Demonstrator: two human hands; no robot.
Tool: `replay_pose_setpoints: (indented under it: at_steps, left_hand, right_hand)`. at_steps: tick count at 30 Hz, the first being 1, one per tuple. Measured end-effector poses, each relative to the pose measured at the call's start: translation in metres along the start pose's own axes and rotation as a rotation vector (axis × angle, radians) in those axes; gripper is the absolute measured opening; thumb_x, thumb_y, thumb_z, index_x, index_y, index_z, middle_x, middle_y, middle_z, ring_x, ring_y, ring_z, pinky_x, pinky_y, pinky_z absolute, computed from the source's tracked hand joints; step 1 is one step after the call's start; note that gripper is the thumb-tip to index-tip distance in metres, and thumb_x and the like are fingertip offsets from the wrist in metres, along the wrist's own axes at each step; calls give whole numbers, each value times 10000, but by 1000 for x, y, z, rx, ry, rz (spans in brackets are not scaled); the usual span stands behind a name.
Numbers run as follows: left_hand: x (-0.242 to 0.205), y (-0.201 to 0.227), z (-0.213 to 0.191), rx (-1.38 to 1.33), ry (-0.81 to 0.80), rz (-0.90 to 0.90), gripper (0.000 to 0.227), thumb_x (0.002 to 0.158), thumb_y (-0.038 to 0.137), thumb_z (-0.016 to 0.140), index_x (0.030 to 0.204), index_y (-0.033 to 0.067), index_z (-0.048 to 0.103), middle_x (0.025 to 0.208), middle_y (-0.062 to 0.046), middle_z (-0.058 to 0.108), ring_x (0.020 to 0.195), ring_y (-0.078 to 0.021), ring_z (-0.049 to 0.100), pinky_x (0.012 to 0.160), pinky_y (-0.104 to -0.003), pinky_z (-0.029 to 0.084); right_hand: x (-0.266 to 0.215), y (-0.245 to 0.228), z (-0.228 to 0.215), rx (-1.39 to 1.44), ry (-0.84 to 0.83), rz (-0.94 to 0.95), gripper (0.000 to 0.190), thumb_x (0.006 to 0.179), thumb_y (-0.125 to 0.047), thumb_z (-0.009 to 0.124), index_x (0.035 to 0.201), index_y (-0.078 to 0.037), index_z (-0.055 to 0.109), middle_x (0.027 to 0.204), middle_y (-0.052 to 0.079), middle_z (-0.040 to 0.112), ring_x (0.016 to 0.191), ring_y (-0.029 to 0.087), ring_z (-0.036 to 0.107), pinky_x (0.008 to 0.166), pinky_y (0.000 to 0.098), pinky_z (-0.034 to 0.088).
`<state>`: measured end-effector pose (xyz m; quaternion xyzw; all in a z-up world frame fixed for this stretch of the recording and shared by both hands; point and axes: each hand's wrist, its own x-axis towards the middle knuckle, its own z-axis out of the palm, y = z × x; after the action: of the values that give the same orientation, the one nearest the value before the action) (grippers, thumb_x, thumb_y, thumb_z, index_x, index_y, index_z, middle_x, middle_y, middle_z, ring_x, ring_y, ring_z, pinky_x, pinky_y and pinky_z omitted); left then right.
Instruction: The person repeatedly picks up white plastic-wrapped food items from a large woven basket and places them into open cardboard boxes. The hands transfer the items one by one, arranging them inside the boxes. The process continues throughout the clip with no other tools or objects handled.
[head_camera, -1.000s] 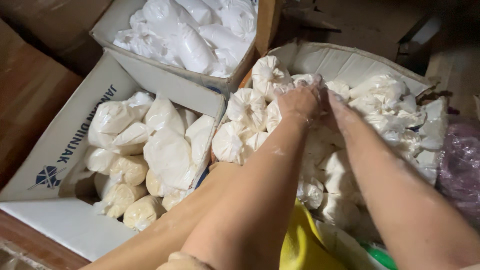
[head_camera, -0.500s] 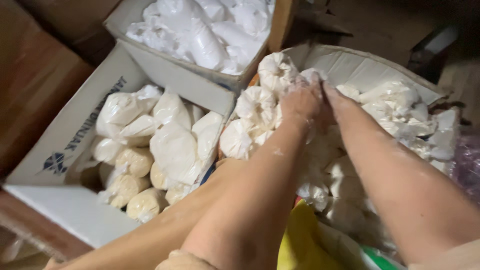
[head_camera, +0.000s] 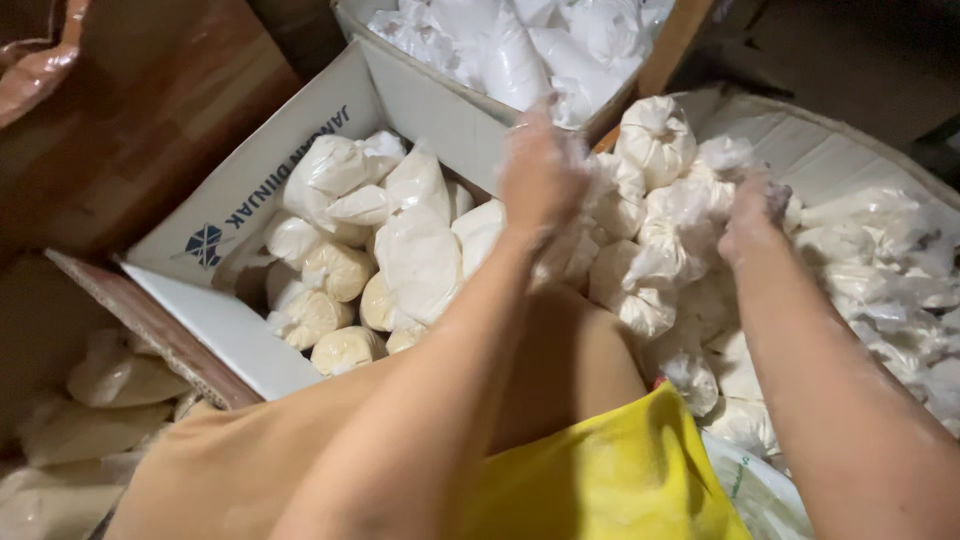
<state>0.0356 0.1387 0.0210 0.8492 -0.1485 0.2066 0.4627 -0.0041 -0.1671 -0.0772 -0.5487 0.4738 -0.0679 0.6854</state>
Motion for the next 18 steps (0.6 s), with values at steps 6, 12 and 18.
replay_pose_setpoints:
  at_steps: [6, 12, 18]
  left_hand:
    - [-15, -125, -99, -26, 163, -567, 500, 858, 168, 590, 1350, 88, 548, 1202, -216, 692, 1168, -408, 623, 1022, -483, 466]
    - [-76, -198, -127, 13, 175, -1029, 588, 792, 131, 594, 1369, 53, 514, 1329, -261, 617, 1269, -422, 573, 1073, -448, 438]
    - [-120, -247, -101, 21, 18, -1193, 575, 809, 180, 639, 1340, -18, 537, 1320, -288, 624, 1252, -433, 598, 1067, -444, 461]
  right_hand:
    - [3, -10, -8, -61, 116, -63, 405, 1008, -240, 402, 1404, -161, 439, 1381, 112, 522, 1231, 268, 547, 1026, 468, 462]
    - [-1, -10, -20, -146, 297, -154, 374, 1017, -131, 445, 1390, -145, 421, 1352, 120, 513, 1201, 250, 551, 1022, 443, 469]
    - [-40, -29, 3, -230, 447, -803, 377, 1025, -22, 488, 1376, -129, 402, 1322, 128, 503, 1171, 232, 556, 1017, 418, 475]
